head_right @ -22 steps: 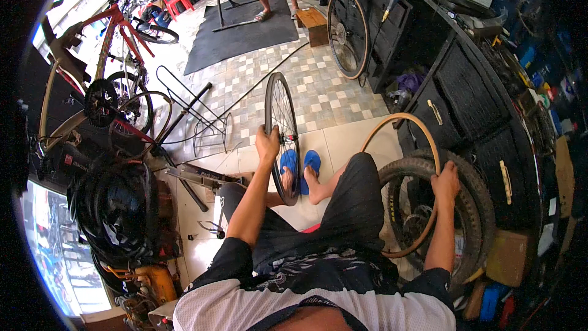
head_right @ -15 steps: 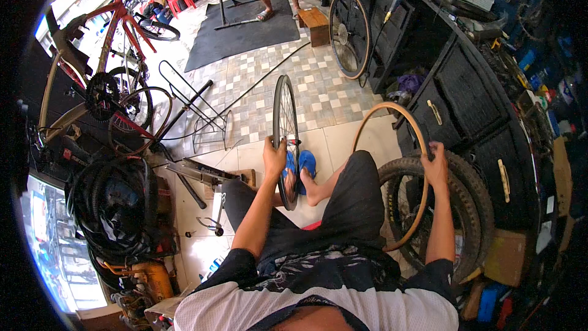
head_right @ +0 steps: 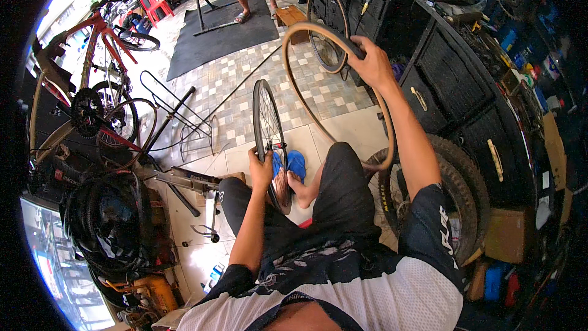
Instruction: The person installs a bicycle tire onto a wheel rim, first seating the inner tube and then pressing the tire bead into place. They use a floor pump to inflate the tire and check the fit, then attach a valve cap.
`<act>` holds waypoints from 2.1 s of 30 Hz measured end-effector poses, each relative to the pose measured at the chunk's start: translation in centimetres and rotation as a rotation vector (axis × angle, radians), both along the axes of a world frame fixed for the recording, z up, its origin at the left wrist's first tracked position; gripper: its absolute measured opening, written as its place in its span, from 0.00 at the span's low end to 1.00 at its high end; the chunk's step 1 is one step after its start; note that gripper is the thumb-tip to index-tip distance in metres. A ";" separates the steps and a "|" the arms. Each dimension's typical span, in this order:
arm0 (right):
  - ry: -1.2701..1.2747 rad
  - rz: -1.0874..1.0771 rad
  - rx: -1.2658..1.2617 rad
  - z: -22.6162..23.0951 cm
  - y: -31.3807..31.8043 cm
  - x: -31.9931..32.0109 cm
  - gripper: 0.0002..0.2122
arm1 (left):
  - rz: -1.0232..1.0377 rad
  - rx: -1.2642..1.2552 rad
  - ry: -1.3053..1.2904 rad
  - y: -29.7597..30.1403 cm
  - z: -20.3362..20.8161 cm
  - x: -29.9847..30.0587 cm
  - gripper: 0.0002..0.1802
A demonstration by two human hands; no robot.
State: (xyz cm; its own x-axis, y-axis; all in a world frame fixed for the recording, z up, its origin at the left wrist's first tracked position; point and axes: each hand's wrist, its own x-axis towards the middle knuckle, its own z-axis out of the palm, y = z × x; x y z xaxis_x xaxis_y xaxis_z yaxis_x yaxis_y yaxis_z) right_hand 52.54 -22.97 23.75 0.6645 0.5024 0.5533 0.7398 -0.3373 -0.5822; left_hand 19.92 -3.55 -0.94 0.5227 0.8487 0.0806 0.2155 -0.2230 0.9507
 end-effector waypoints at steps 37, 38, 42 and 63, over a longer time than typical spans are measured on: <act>0.468 0.150 -0.494 -21.6 -9.0 -10.8 0.30 | -0.688 -0.963 -0.564 -1.8 14.6 22.8 0.10; 0.436 0.161 -0.522 -21.8 -8.9 -10.7 0.29 | -0.721 -0.942 -0.564 -1.7 14.8 22.8 0.10; 0.436 0.149 -0.474 -23.2 -8.7 -11.1 0.28 | -0.774 -0.909 -0.579 -1.4 16.0 23.1 0.11; 0.463 0.181 -0.307 -23.9 -6.8 -11.0 0.27 | -0.649 -0.906 -0.519 -1.7 19.4 27.3 0.10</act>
State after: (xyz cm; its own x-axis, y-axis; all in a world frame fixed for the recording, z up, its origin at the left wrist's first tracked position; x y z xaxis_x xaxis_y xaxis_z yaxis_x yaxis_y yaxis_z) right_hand 41.59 -29.78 -0.13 0.6912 0.7218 0.0363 0.4927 -0.4339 -0.7543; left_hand 47.18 -5.26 18.46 0.9504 0.3008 -0.0787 -0.1391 0.6377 0.7577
